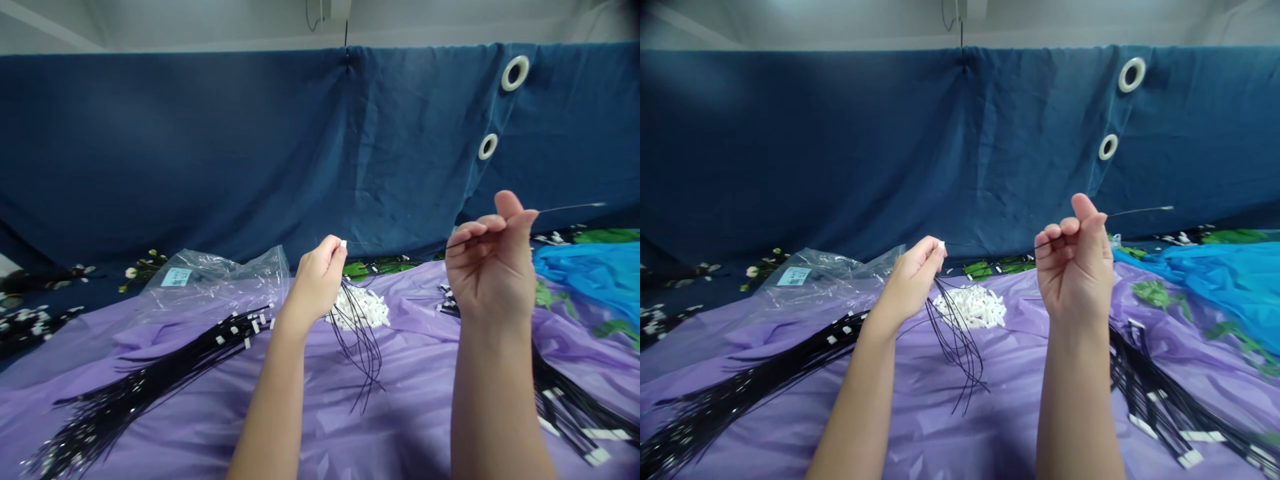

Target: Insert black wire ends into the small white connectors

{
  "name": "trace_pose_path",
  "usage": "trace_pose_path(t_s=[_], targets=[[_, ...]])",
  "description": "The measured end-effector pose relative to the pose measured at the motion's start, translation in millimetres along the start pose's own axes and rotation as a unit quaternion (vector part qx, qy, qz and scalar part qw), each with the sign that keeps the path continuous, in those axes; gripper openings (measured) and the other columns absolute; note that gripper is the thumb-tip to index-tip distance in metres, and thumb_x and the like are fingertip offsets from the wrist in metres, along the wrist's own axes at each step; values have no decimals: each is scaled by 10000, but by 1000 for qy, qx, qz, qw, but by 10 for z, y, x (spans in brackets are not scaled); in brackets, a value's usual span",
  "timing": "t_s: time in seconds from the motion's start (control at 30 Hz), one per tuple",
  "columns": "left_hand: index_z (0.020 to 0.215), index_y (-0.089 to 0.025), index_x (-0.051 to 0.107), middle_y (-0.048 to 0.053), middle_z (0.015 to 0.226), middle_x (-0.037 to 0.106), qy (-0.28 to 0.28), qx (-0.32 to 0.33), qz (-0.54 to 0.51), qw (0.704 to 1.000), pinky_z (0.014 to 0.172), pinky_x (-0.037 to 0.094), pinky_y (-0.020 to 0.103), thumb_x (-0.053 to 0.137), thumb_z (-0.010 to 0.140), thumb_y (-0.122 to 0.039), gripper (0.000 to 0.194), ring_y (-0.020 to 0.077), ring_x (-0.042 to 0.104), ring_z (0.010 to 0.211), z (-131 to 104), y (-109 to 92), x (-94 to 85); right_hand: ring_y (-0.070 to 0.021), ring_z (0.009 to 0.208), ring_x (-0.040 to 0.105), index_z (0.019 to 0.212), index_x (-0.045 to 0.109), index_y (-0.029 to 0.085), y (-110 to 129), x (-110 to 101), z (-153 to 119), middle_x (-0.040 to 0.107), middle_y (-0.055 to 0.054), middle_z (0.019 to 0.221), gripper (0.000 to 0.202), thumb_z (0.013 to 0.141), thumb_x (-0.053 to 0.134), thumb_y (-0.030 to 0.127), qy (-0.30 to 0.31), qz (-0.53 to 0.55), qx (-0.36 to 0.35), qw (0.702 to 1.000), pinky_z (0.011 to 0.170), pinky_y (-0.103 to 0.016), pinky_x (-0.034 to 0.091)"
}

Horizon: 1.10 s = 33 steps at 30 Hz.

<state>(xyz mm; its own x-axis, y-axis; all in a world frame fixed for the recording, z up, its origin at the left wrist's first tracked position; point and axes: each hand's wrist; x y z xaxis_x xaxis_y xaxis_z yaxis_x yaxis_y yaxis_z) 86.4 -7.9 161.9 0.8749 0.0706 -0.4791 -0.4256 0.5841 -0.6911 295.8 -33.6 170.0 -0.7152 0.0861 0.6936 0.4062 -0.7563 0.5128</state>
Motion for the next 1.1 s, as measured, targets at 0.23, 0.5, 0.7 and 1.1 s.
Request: trace_pose_path(t_s=[0.23, 0.5, 0.7, 1.1], targets=[[841, -177, 565, 15, 805, 582, 32, -40, -131, 990, 518, 337, 211, 443, 929, -437, 301, 85, 427, 578, 28, -7, 23, -29, 361, 315, 859, 681, 252, -25, 108, -123, 547, 59, 601, 146, 757, 729, 346, 79, -90, 47, 992, 337, -197, 228], [989, -179, 639, 22, 823, 602, 33, -74, -249, 965, 425, 303, 178, 563, 875, -439, 294, 37, 364, 484, 26, -77, -8, -80, 496, 436, 726, 723, 175, -23, 277, -315, 581, 5, 575, 104, 732, 735, 278, 183, -353, -33, 917, 434, -219, 298], [980, -185, 636, -5, 751, 528, 44, -89, -314, 944, 413, 291, 172, 583, 867, -410, 257, 33, 353, 478, 16, -110, -24, -70, 480, 333, 666, 671, 163, 39, 382, -409, 440, 41, 501, 103, 752, 648, 214, 211, -425, -42, 879, 459, -230, 258], [954, -182, 647, -8, 725, 505, 43, -97, -322, 941, 391, 228, 170, 593, 860, -405, 248, 30, 305, 473, -4, -127, -29, -71, 495, 308, 648, 646, 162, 59, 368, -393, 410, 47, 507, 103, 743, 632, 201, 206, -429, -48, 878, 474, -233, 249]])
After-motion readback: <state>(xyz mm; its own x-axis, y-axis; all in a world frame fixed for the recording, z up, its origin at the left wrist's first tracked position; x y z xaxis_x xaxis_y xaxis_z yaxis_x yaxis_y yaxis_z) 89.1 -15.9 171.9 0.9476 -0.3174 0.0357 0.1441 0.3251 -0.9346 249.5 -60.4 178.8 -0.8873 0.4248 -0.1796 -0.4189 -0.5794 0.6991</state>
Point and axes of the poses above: each hand's wrist, its own z-axis towards the middle knuckle, its own x-axis out of the palm, y = z × x
